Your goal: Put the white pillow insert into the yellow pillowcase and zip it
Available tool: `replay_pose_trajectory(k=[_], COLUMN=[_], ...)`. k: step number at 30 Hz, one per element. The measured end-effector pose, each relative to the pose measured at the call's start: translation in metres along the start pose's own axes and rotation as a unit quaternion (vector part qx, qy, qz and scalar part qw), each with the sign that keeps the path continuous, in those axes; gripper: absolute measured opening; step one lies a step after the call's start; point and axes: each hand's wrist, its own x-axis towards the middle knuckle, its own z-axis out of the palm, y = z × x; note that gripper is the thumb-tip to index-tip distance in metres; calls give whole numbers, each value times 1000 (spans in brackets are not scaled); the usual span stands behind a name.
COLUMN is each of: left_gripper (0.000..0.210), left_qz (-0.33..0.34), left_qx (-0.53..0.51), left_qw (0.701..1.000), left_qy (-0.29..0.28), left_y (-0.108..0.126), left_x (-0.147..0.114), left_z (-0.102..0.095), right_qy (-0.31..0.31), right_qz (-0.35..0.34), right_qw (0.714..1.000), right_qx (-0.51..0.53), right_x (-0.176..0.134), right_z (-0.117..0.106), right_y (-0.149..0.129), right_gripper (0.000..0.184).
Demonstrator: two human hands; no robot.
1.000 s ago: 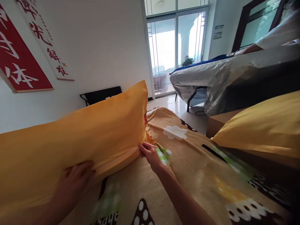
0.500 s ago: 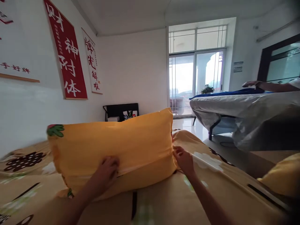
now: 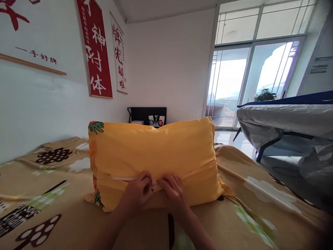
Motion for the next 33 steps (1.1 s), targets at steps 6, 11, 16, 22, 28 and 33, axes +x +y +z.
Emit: replay_pose_trajectory(k=[6,11,16,22,28,33], left_gripper=[13,8,13,15,19,25], left_qz=[26,-62,-90,-162,-250,-294], left_qx=[166,167,119,72,112,113], left_qw=[978,977,986,984,960,945], left_qy=[127,118,74,-5,-60,-94], left_y=[19,17,14,16,-13,-41], left_x=[-2,-6,-6,-2,1,-10], left_z=[4,15,15,0,-46,-83], right_qy=[49,79,84,66,71,61], right_qz=[-14,-29,-30,-33,-2,10], right_qw=[998,996,996,997,996,995], right_qx=[20,39,17,34,52,72], right_x=[2,1,1,2,1,1], right_z=[1,2,-2,-3,-1,-1], right_y=[3,-2,-4,1,3,3], right_gripper=[21,22,23,22,20,18])
